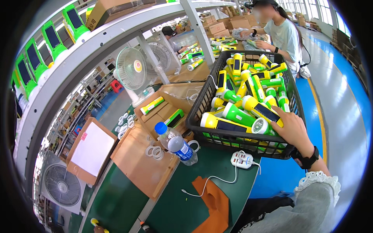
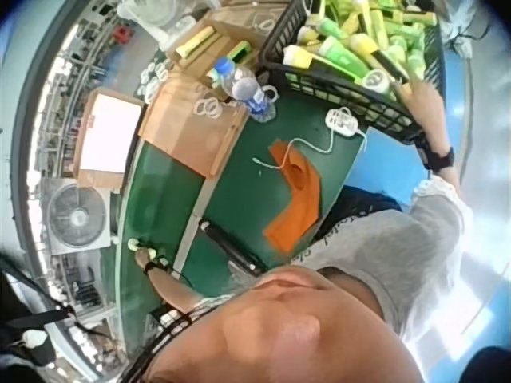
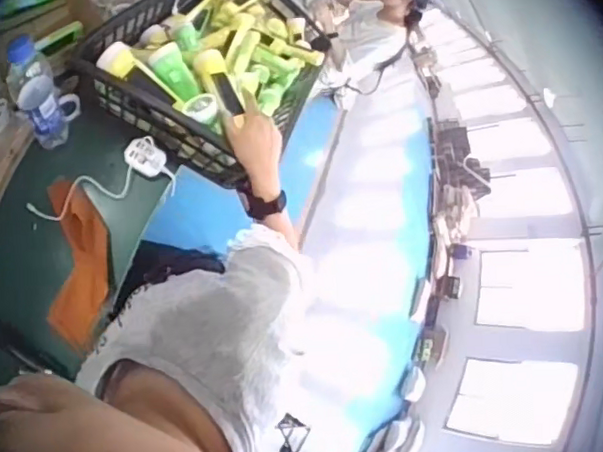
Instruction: Applying labels and testing components on plastic flashlight housings.
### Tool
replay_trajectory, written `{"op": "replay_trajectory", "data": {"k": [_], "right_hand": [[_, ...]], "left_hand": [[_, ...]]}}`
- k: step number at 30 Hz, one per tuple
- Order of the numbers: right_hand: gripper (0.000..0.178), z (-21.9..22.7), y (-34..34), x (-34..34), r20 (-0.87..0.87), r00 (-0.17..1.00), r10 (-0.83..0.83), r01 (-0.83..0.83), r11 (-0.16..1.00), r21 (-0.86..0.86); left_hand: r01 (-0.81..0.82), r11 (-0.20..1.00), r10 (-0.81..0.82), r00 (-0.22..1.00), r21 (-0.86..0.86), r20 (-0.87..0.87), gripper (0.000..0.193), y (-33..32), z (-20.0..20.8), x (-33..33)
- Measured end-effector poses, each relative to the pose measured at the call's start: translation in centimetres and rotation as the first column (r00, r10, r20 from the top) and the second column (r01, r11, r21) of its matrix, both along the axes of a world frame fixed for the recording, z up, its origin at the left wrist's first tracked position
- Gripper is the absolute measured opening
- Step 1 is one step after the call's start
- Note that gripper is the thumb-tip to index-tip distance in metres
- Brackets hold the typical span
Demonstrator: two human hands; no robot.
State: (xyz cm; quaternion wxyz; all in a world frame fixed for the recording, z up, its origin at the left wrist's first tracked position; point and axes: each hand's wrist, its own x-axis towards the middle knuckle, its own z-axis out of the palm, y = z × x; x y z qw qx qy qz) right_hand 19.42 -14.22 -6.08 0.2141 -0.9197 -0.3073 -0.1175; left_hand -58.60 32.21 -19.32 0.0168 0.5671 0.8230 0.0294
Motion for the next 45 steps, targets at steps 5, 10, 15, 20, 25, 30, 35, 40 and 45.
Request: {"op": "replay_trajectory", "data": {"k": [5,10,15,20,25,30,35,40,45], "right_hand": [[0.049,-0.2,-1.9,0.4,0.11,0.991,-0.072,0.048,0.976,0.214],[0.025,-0.2,-1.2,-3.9,0.258,0.885,0.387,-0.463,0.793,0.397],[0.011,1.0,3.4,-10.6,0.04,0.258,0.965,-0.932,0.237,0.276],[0.014,-2.1,6.5,-15.7,-0.068,-0.081,0.994,-0.87,-0.037,0.492],[0.022,-4.3,6.9,-19.2,-0.162,-0.049,0.986,-0.953,0.003,0.302],[0.022,-5.9,6.5,-18.8,-0.153,0.088,0.984,-0.964,0.123,0.237],[0.033,-5.6,4.7,-18.0,-0.161,0.012,0.987,-0.916,0.075,0.393],[0.057,-6.3,3.2,-17.5,-0.16,0.036,0.987,-0.915,0.097,0.392],[0.056,-7.3,3.0,-17.4,-0.35,0.066,0.934,-0.884,0.217,0.414]], "left_hand": [[0.495,0.713,-0.624,0.771,0.496,0.129,0.049,-10.3,7.6,6.4],[-0.238,0.797,-0.545,0.113,0.556,0.831,0.056,-22.7,16.5,18.7],[-0.029,0.801,-0.586,-0.242,0.598,0.773,0.072,-33.4,15.0,23.5],[0.134,0.93,-0.242,-0.477,0.342,0.845,0.082,-40.0,11.5,36.5],[0.168,0.933,-0.183,-0.539,0.318,0.822,0.081,-41.8,6.9,43.1],[-0.001,1.0,-0.019,-0.761,0.027,0.648,0.024,-40.1,5.6,45.5],[-0.052,0.983,-0.174,-0.576,0.177,0.798,0.03,-38.9,4.2,46.1],[-0.055,0.993,-0.117,-0.61,0.106,0.784,0.029,-39.1,4.2,47.2],[-0.056,0.992,-0.123,-0.659,0.114,0.742,0.035,-38.8,2.3,47.4]]}}
